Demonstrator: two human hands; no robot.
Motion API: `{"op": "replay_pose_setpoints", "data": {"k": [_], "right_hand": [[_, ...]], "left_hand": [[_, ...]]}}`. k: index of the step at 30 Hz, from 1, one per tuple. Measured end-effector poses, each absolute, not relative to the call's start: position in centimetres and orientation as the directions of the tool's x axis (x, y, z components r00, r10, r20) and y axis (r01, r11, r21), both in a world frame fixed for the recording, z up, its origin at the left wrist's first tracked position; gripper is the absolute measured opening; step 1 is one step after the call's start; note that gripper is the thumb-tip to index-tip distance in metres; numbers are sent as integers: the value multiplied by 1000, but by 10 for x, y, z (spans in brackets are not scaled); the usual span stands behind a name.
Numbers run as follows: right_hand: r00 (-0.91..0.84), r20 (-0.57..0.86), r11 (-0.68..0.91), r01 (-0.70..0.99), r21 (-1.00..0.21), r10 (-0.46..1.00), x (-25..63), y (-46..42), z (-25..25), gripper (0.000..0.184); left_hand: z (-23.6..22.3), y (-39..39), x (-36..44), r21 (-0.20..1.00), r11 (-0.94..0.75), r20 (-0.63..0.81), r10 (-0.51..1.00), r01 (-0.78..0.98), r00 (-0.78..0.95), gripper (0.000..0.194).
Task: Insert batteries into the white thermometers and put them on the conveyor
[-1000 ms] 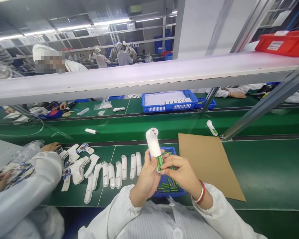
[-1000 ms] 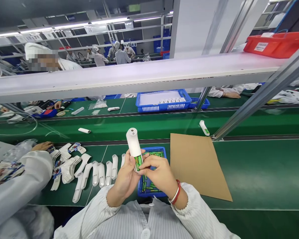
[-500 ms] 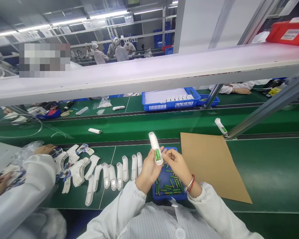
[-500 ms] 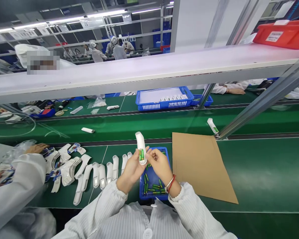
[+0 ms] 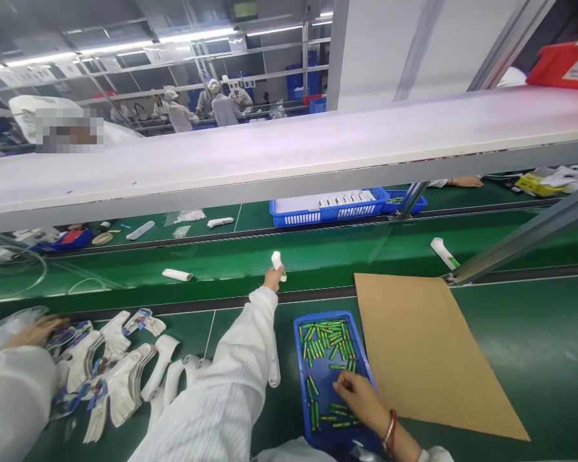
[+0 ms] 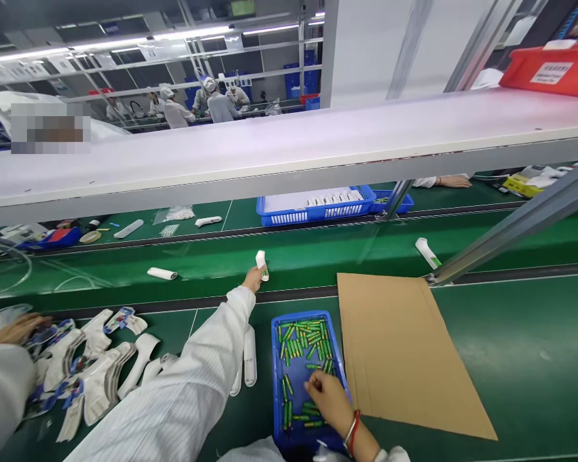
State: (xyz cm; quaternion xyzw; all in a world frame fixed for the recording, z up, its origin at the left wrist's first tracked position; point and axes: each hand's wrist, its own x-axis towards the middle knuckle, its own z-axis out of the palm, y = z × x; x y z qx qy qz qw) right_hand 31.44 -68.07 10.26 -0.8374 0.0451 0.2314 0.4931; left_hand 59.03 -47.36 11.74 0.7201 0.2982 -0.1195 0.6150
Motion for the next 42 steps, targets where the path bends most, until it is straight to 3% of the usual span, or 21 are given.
{"op": "replay_pose_setpoints", "data": {"k": [6, 9, 12, 17, 21, 24, 28, 32, 37, 40, 42], "right_hand": [[863, -471, -711, -216, -670, 181, 307, -666, 89, 17], [827, -517, -827, -123, -548, 220, 309, -659, 92, 16], [770, -585, -904, -27, -427, 254, 313, -648, 94, 23], [766, -553, -887, 49, -459, 329, 312, -637, 89, 31], [812, -481, -838, 20, -545, 332, 311, -637, 86, 27], [854, -403, -762, -12, -648, 330, 315, -642, 90, 19], [885, -353, -597, -112, -794, 304, 321, -654, 103, 23], [887, -372, -366, -262, -893, 273, 321, -670, 120, 30], [892, -362, -42, -365, -930, 272, 311, -690, 151, 52], [886, -362, 210, -428, -879, 290, 304, -698, 172, 58], [891, -358, 281, -433, -857, 280, 300, -701, 183, 58]], "left_hand": [[97, -465, 613, 648, -567, -403, 312, 509, 860, 39], [99, -458, 607, 553, -694, -351, 307, 460, 885, 50], [106, -443, 578, 504, -772, -312, 255, 387, 915, 47], [113, -423, 462, 426, -869, -240, 158, 250, 958, 31], [109, -429, 379, 370, -910, -184, 127, 189, 975, 50], [104, -438, 358, 356, -916, -144, 143, 186, 979, 59], [98, -448, 359, 393, -902, -132, 134, 177, 982, 67], [94, -455, 358, 498, -860, -127, 58, 114, 990, 60], [100, -462, 354, 695, -714, -133, -19, 80, 991, 54], [111, -465, 354, 817, -557, -135, 72, 152, 988, 56], [122, -466, 355, 890, -406, -153, 165, 208, 974, 62]]}}
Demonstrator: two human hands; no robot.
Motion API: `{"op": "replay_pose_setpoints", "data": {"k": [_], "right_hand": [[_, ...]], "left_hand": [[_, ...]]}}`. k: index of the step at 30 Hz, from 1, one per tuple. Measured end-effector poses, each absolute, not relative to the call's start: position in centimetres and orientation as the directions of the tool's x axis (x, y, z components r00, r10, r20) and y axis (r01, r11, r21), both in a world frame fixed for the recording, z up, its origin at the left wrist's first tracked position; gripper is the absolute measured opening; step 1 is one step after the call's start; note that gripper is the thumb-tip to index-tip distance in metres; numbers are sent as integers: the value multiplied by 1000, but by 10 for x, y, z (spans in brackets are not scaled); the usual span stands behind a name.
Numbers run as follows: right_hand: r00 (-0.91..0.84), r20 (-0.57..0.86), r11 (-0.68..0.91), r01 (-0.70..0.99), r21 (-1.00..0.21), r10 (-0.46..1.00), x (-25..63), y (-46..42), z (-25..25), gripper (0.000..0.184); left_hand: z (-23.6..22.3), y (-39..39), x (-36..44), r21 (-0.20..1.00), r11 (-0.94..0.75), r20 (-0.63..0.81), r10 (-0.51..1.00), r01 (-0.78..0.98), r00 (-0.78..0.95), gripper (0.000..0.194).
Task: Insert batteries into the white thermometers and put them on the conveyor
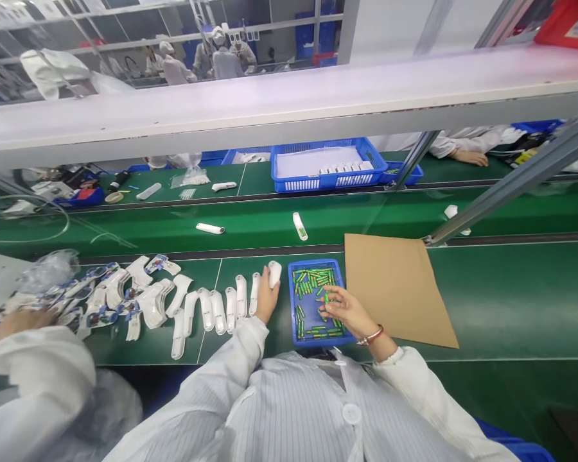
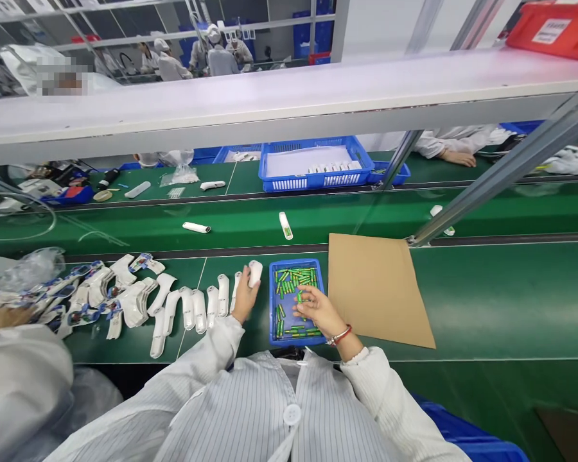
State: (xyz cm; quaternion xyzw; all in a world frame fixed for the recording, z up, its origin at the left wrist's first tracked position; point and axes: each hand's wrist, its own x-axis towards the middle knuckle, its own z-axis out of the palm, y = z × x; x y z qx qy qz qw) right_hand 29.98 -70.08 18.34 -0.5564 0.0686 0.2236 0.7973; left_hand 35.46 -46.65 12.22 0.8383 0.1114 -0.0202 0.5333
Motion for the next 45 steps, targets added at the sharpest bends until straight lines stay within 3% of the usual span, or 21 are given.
{"op": "replay_pose_setpoints", "data": {"k": [3, 7, 10, 12, 16, 19, 23, 30, 36, 39, 43, 45], "right_hand": [[902, -340, 293, -411, -863, 265, 297, -701, 195, 54], [919, -290, 255, -357, -898, 265, 296, -695, 209, 44], [939, -250, 194, -298, -935, 237, 295, -689, 222, 33], [960, -193, 148, -225, -963, 202, 295, -686, 231, 27], [990, -36, 151, -57, -987, 140, 296, -685, 246, 20], [981, 18, 138, -9, -990, 193, 295, -683, 257, 16], [949, 16, 56, -2, -998, 315, 293, -676, 266, 19], [946, 63, -196, 130, -972, 318, 289, -661, 260, 10], [890, 381, -352, 451, -820, 251, 286, -649, 249, 12], [825, 477, -427, 565, -706, 303, 280, -645, 246, 18], [809, 453, -415, 583, -698, 374, 282, -647, 236, 26], [881, 337, -460, 463, -758, 330, 293, -653, 221, 30]], "left_hand": [[149, -467, 353, 953, -137, -239, 213, 271, 947, 58], [197, -472, 338, 910, 254, -347, 38, 327, 937, 44], [230, -480, 321, 664, 634, -349, -207, 397, 914, 48], [245, -487, 311, 478, 768, -321, -300, 427, 898, 58], [261, -502, 303, 522, 714, -483, -204, 467, 851, 52], [265, -510, 307, 527, 672, -571, -173, 520, 802, 44], [266, -518, 309, 570, 692, -497, -138, 443, 856, 39], [271, -524, 304, 677, 623, -433, -94, 392, 897, 33], [266, -528, 304, 690, 637, -418, -36, 344, 908, 34], [264, -529, 303, 696, 637, -434, 8, 330, 901, 33], [260, -525, 308, 686, 656, -432, 17, 316, 902, 31], [259, -520, 313, 665, 695, -430, 56, 274, 901, 29]]}}
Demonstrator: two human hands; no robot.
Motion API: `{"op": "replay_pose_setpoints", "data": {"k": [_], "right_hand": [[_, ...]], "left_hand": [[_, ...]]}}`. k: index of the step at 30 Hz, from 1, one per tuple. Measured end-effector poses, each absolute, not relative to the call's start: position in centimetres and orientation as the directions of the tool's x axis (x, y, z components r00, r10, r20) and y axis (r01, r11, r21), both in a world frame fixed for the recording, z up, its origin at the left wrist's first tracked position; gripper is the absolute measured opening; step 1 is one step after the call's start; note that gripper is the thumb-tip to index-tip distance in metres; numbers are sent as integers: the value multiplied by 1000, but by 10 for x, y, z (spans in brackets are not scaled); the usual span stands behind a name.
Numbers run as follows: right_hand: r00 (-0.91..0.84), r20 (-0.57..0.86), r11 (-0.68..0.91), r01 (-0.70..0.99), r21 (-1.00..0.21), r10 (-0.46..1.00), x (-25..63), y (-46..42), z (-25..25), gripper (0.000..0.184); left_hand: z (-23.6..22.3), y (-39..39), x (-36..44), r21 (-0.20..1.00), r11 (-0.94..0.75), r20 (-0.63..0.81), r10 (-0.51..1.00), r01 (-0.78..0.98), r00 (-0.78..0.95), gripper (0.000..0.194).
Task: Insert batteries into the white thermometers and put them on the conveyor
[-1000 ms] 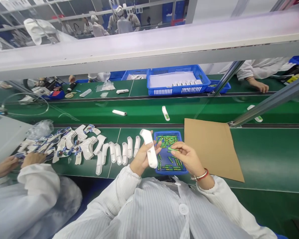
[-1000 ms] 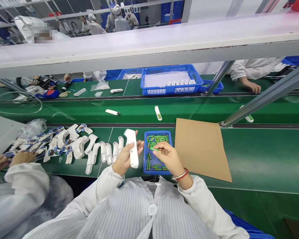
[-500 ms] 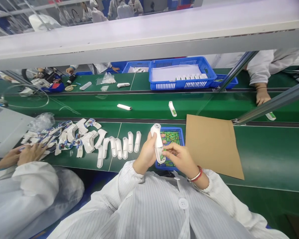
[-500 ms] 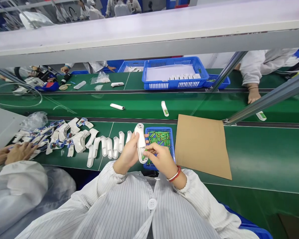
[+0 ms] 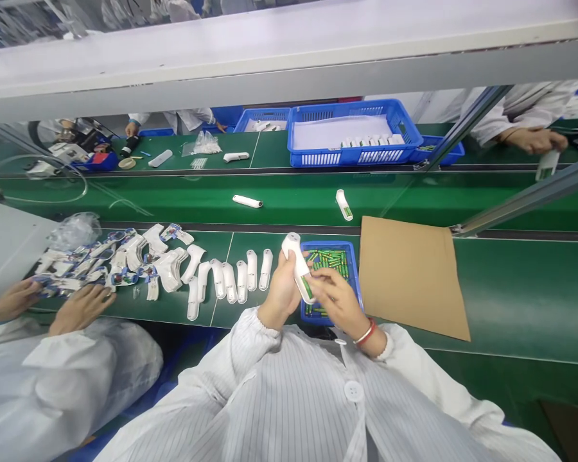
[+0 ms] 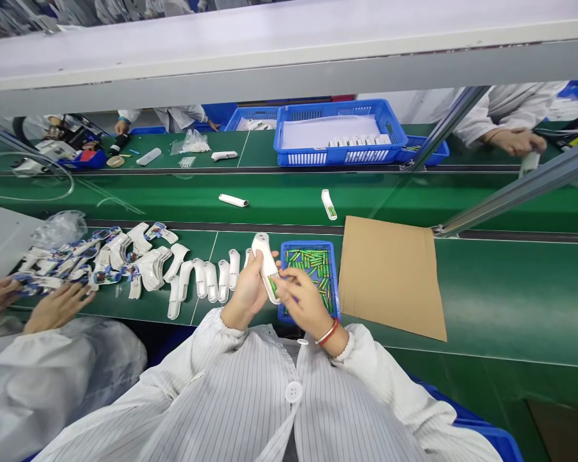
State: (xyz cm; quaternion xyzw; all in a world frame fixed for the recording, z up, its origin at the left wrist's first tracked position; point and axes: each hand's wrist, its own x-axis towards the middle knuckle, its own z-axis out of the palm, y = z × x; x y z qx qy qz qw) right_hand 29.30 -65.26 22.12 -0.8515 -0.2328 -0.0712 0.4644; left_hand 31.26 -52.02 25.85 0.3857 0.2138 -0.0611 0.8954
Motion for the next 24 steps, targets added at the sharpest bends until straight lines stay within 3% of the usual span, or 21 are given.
{"op": "replay_pose_setpoints", "data": {"k": [3, 6, 10, 15, 17, 20, 22, 24], "right_hand": [[974, -15, -693, 150, -705, 227, 319, -661, 183, 34], [941, -221, -794, 75, -603, 257, 339, -666, 138, 21], [928, -283, -833, 47, -551, 240, 343, -664, 105, 24], [939, -233, -764, 45, -644, 252, 335, -659, 125, 19], [948, -182, -659, 36, -752, 260, 332, -656, 149, 19], [972, -41, -195, 5, -981, 231, 325, -652, 191, 14], [984, 6, 122, -16, -992, 177, 321, -649, 214, 18], [987, -9, 225, -45, -973, 159, 316, -646, 229, 24]], "left_hand": [[258, -513, 319, 644, 737, -443, 141, 205, 886, 24], [258, -508, 321, 627, 756, -459, 162, 190, 874, 21], [256, -503, 318, 617, 757, -481, 148, 213, 864, 22], [254, -500, 315, 635, 740, -495, 171, 221, 852, 26], [254, -499, 316, 649, 733, -474, 182, 202, 862, 28], [254, -501, 316, 662, 727, -439, 180, 181, 881, 30], [255, -504, 316, 669, 721, -429, 175, 181, 886, 31], [257, -507, 315, 680, 711, -418, 175, 179, 891, 32]]}}
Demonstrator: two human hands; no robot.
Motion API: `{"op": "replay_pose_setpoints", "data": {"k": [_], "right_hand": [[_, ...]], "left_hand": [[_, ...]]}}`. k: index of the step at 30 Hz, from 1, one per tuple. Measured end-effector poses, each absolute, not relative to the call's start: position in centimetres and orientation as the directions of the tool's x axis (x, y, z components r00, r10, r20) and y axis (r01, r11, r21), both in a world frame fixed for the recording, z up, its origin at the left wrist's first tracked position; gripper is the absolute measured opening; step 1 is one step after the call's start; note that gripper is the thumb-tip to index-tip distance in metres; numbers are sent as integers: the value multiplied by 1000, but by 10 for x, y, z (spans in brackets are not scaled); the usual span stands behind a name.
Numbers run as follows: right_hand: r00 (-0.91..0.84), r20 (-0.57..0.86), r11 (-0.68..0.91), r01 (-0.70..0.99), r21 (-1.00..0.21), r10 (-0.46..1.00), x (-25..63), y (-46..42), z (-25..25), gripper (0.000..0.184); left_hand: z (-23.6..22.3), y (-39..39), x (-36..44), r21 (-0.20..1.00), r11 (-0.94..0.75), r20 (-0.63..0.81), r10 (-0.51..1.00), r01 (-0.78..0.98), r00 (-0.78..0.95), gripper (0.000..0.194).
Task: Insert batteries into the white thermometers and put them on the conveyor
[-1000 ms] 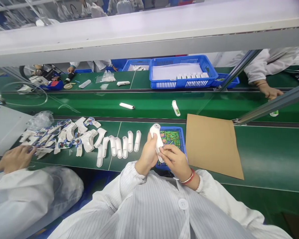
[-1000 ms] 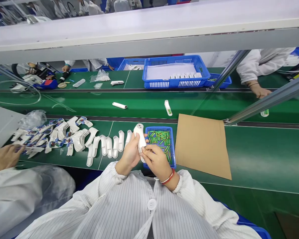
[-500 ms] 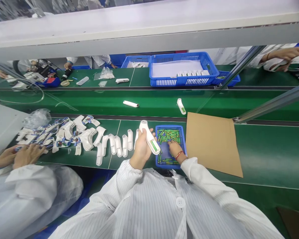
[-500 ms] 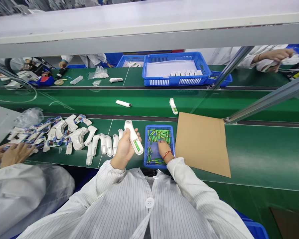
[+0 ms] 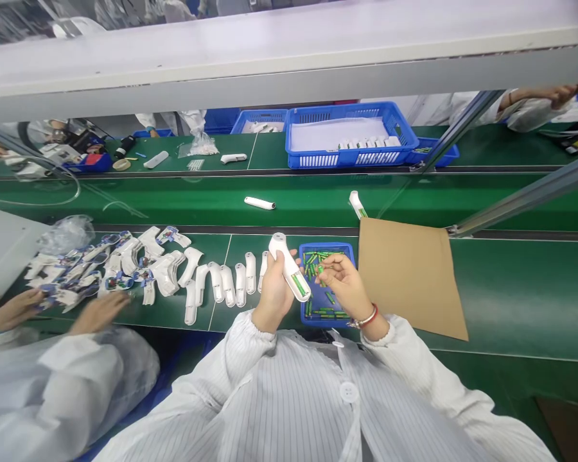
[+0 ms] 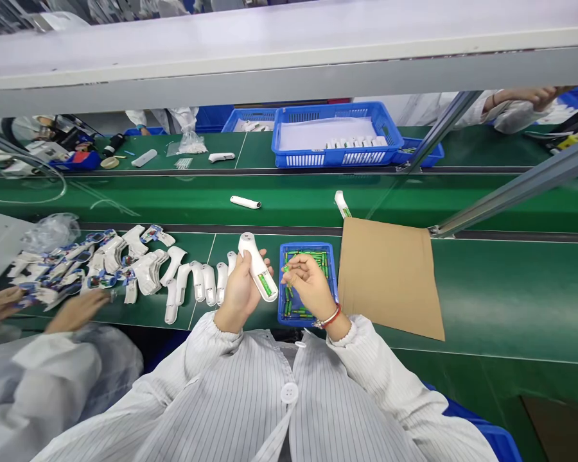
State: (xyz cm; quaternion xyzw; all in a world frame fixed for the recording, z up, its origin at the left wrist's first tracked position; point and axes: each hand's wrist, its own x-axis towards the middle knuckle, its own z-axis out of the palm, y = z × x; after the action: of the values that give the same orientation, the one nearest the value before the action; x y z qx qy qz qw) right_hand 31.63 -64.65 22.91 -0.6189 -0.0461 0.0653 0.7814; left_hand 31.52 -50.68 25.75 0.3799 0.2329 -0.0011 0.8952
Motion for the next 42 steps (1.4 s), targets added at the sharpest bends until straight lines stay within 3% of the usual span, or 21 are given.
{"op": "replay_pose_setpoints", "data": {"k": [5, 8, 11, 14, 19, 23, 25, 28, 31, 34, 37, 42], "right_hand": [[976, 34, 114, 10, -993, 214, 306, -648, 244, 18], [932, 170, -105, 214, -971, 321, 301, -651, 255, 14], [846, 279, -255, 424, -869, 454, 297, -654, 266, 26], [787, 342, -278, 530, -801, 514, 295, -653, 269, 35], [788, 369, -248, 534, -808, 494, 299, -649, 256, 32], [869, 279, -180, 377, -909, 409, 305, -649, 245, 18], [919, 119, -107, 170, -980, 375, 308, -647, 240, 13], [909, -138, 46, -170, -984, 394, 314, -643, 232, 28], [902, -260, 183, -336, -924, 344, 321, -634, 217, 37], [904, -337, 223, -396, -891, 262, 328, -628, 195, 42], [874, -433, 169, -471, -866, 220, 332, -632, 173, 48], [827, -555, 56, -560, -826, 89, 329, -659, 136, 52]], "left_hand": [[265, -512, 311, 726, 676, -336, 186, 128, 924, 31], [268, -512, 309, 731, 672, -322, 193, 114, 927, 28], [269, -512, 309, 725, 680, -331, 207, 107, 921, 25], [269, -511, 308, 725, 682, -326, 212, 99, 922, 23], [270, -512, 306, 724, 682, -324, 199, 106, 925, 23], [271, -512, 305, 725, 677, -300, 146, 126, 943, 23], [270, -511, 304, 718, 679, -288, 86, 155, 954, 25], [261, -511, 307, 688, 689, -313, -4, 229, 950, 27], [240, -513, 315, 606, 707, -420, -105, 364, 902, 31], [213, -509, 332, 454, 707, -649, -155, 542, 745, 35], [188, -493, 364, 444, 676, -762, -60, 587, 645, 29], [165, -437, 462, 705, 494, -680, 269, 508, 682, 18]]}}
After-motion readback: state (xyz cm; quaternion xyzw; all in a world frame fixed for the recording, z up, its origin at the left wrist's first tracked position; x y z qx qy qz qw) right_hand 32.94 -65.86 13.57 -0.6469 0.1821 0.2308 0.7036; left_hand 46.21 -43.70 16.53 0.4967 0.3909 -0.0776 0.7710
